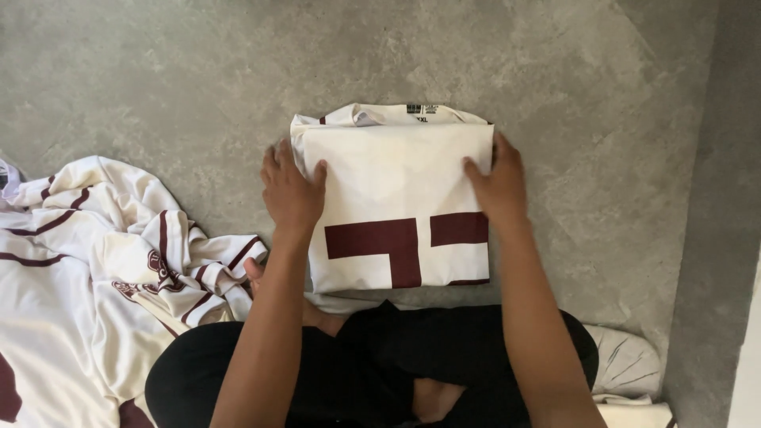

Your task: Folding a baseball jersey into a neat rectangle while sitting on the floor.

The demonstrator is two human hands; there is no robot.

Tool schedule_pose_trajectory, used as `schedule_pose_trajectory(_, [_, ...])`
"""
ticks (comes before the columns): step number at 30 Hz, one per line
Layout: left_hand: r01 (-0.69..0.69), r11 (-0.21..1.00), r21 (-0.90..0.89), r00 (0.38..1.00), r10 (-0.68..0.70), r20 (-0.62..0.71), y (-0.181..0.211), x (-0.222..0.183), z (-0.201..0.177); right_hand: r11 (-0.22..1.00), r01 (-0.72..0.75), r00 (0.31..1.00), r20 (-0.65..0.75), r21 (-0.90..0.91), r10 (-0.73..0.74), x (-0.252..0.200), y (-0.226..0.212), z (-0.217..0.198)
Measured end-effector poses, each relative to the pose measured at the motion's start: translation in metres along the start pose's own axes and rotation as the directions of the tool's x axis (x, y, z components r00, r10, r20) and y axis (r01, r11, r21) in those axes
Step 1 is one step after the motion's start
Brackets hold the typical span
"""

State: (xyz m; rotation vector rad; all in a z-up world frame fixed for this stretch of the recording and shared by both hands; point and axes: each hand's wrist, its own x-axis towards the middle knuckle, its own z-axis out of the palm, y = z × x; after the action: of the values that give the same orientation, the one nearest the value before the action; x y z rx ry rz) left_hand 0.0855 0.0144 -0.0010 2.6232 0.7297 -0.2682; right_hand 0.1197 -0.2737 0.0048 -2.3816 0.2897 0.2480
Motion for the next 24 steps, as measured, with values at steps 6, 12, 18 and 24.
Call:
schedule_pose_trajectory(6, [-0.091,0.995,-0.047,0.989,0.085,-0.119,0.004,-0.004,-0.008,0.948,-0.316,0.915,0.273,0.024,0.298,-0.006,0.000,-0.027])
schedule_pose_trajectory(12, [-0.444,0.857,-0.261,0.890,0.389,-0.237,0.044,-0.034,-0.010,0.978,-0.195,0.950,0.263,0.075,0.169,-0.003,0.008,-0.008])
schedule_pose_trajectory(18, [-0.040,0.714,-0.699,0.879,0.358,0.314,0.070,-0.069,-0.014,0.919,0.034,0.981,0.162,0.393,-0.106,-0.052,-0.062,-0.010])
schedule_pose_trajectory(24, [0.214,0.608,-0.765,0.809,0.329,0.487,0.062,-0.055,0.015,0.877,0.010,0.837,0.476,0.479,-0.270,-0.085,-0.091,0.002])
